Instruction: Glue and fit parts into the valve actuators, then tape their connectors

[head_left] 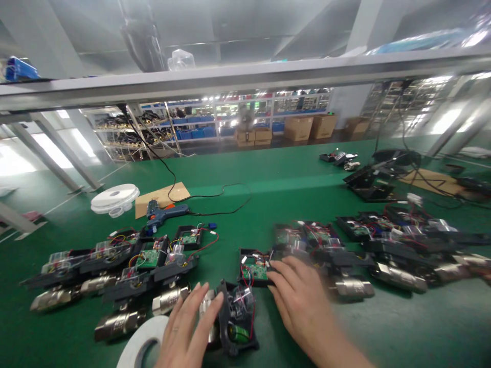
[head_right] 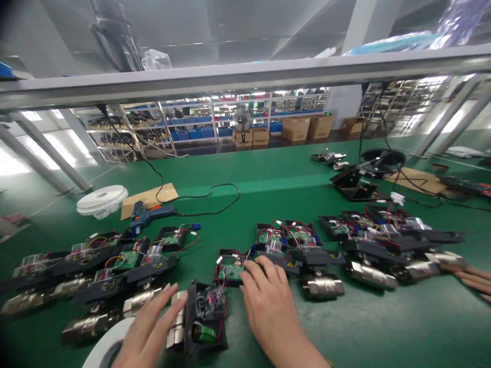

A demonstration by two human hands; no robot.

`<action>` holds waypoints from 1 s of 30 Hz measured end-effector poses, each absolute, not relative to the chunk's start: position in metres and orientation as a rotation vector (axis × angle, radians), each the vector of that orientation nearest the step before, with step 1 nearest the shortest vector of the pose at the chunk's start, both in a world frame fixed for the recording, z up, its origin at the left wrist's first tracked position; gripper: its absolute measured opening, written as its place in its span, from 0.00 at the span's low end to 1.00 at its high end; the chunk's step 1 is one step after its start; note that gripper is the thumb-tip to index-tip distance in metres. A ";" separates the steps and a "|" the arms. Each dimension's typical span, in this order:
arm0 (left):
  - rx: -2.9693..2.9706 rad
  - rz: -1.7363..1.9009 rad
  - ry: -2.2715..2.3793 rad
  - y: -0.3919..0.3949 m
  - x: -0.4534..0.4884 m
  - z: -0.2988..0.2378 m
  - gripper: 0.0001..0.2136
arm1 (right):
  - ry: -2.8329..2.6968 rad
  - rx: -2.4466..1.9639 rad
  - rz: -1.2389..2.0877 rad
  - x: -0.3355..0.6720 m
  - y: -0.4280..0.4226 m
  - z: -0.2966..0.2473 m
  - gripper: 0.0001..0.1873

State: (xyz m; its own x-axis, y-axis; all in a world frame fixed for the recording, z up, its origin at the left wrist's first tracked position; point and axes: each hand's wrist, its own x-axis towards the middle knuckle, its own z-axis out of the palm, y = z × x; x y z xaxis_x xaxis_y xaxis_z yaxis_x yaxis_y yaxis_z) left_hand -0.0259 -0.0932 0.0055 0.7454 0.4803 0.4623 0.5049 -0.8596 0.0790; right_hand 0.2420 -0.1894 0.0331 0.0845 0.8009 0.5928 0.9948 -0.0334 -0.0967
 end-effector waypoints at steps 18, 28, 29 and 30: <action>-2.737 -1.114 -1.191 -0.089 0.024 -0.032 0.37 | -1.983 -1.753 -0.364 0.209 -0.175 0.043 0.08; -2.870 -0.956 -1.102 -0.091 0.017 -0.009 0.33 | -1.687 -1.848 -0.352 0.235 -0.252 0.002 0.15; -2.845 -0.969 -1.063 -0.092 0.018 -0.004 0.32 | -1.670 -1.877 -0.327 0.234 -0.254 -0.006 0.16; -2.815 -0.987 -1.013 -0.095 0.020 -0.001 0.31 | -1.655 -1.904 -0.294 0.233 -0.255 -0.015 0.17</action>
State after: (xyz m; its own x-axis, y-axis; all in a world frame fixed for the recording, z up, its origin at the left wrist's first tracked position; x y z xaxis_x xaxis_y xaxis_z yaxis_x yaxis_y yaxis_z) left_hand 0.0198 -0.0948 -0.0005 0.5968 0.5775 0.5570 0.5720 -0.7931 0.2094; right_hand 0.2333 -0.2551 -0.0146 0.2011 0.8255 0.5274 0.9568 -0.0500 -0.2866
